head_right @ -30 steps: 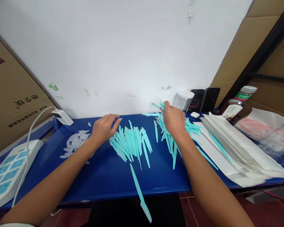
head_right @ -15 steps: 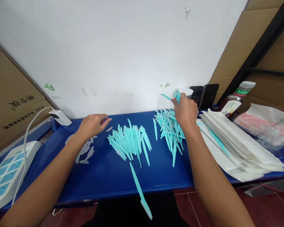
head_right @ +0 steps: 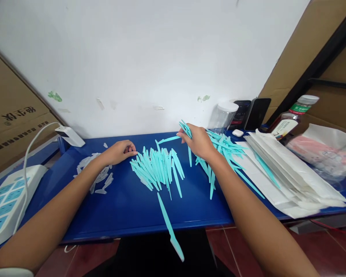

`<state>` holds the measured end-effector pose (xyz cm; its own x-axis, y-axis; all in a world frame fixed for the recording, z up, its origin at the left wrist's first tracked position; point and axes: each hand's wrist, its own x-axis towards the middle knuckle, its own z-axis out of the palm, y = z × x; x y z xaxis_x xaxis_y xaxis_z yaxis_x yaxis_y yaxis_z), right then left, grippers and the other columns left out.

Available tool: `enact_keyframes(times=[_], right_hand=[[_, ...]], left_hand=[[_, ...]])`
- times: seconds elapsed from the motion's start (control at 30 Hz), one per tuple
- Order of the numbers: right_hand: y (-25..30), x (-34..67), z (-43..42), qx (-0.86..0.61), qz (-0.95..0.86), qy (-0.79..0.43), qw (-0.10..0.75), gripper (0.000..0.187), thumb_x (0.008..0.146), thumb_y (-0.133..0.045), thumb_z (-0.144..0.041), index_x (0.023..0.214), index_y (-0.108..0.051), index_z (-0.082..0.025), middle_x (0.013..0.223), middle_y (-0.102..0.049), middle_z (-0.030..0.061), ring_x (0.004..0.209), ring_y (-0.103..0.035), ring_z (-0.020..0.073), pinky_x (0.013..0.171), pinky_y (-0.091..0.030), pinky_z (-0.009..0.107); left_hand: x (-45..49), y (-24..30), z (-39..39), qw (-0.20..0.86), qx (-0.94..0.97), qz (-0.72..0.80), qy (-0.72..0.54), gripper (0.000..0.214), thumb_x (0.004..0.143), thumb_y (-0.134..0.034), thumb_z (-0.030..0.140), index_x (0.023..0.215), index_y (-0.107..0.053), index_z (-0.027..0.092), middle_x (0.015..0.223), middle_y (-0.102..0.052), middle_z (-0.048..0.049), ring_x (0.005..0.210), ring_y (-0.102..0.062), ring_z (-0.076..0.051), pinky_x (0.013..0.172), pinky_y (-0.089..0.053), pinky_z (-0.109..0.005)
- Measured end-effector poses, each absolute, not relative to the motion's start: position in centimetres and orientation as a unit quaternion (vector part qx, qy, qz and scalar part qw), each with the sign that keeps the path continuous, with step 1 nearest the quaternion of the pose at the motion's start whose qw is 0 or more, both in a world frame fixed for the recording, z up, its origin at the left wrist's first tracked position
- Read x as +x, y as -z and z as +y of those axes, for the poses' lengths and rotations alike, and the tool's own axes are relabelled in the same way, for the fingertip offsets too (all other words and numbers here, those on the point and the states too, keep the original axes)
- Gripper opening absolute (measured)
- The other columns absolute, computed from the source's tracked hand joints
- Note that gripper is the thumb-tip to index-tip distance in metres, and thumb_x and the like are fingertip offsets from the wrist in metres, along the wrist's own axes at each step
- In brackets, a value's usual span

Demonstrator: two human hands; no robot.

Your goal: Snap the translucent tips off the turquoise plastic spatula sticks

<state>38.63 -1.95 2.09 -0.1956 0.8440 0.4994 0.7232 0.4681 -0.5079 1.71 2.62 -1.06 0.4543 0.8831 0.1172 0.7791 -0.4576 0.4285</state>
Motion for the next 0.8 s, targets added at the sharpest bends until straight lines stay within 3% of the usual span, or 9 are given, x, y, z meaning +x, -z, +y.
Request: enact_keyframes(times=[0.17,0.3,0.4,0.53,0.63,0.8], right_hand=[[-2.7,38.1,-2.6,-0.495,-0.767,-0.133,0.386,0.018,0.099,-0.062,-0.035,0.104,-0.070,-0.019,0.084,-0.079,0.0029,0.062,-0.065,0.0176,0.071,-0.045,0.030],[-2.7,38.2,-2.6,-0.492,-0.758,-0.128,0.409,0.020,0.097,-0.065,-0.036,0.104,-0.072,-0.019,0.088,-0.080,0.0054,0.071,-0.069,0.0212,0.074,-0.048,0.033],[-2.6,38.3,-2.5,-0.488,-0.751,-0.138,0.422,0.022,0.097,-0.065,-0.039,0.098,-0.074,-0.019,0.089,-0.081,0.0059,0.068,-0.068,0.0204,0.071,-0.048,0.033],[-2.9,38.1,-2.8,-0.482,-0.722,-0.203,0.454,0.032,0.096,-0.066,-0.049,0.098,-0.073,-0.018,0.089,-0.080,0.0074,0.050,-0.057,0.0150,0.056,-0.046,0.031],[-3.5,37.6,-3.4,-0.481,-0.706,-0.243,0.460,0.041,0.093,-0.068,-0.057,0.097,-0.073,-0.016,0.077,-0.077,0.0060,0.043,-0.052,0.0134,0.050,-0.043,0.030],[-4.2,37.0,-4.0,-0.476,-0.701,-0.257,0.464,0.044,0.091,-0.070,-0.059,0.095,-0.074,-0.016,0.053,-0.060,-0.0017,0.042,-0.053,0.0153,0.051,-0.044,0.031]], left_hand=[[2.2,2.0,2.6,0.160,0.827,0.500,-0.202,0.030,0.088,-0.068,0.050,0.082,-0.071,0.021,0.082,-0.071,-0.0096,0.070,-0.064,-0.025,0.062,-0.044,-0.033],[3.0,1.6,2.2,0.169,0.812,0.494,-0.260,0.034,0.098,-0.057,0.049,0.107,-0.073,0.021,0.086,-0.076,-0.0087,0.078,-0.069,-0.025,0.069,-0.048,-0.034],[4.1,0.9,1.6,0.270,0.748,0.477,-0.375,0.040,0.096,-0.062,0.057,0.108,-0.070,0.019,0.089,-0.080,-0.0109,0.086,-0.075,-0.026,0.074,-0.054,-0.034],[5.6,0.4,0.7,0.427,0.633,0.439,-0.474,0.044,0.089,-0.074,0.059,0.100,-0.059,0.019,0.105,-0.082,-0.0160,0.097,-0.078,-0.027,0.079,-0.060,-0.036],[6.3,0.5,0.1,0.455,0.598,0.431,-0.500,0.046,0.085,-0.079,0.058,0.098,-0.061,0.017,0.111,-0.081,-0.0171,0.095,-0.078,-0.025,0.077,-0.061,-0.034],[7.1,0.8,-0.5,0.432,0.595,0.432,-0.522,0.043,0.082,-0.083,0.054,0.095,-0.073,0.014,0.097,-0.082,-0.0142,0.083,-0.075,-0.021,0.067,-0.058,-0.029]])
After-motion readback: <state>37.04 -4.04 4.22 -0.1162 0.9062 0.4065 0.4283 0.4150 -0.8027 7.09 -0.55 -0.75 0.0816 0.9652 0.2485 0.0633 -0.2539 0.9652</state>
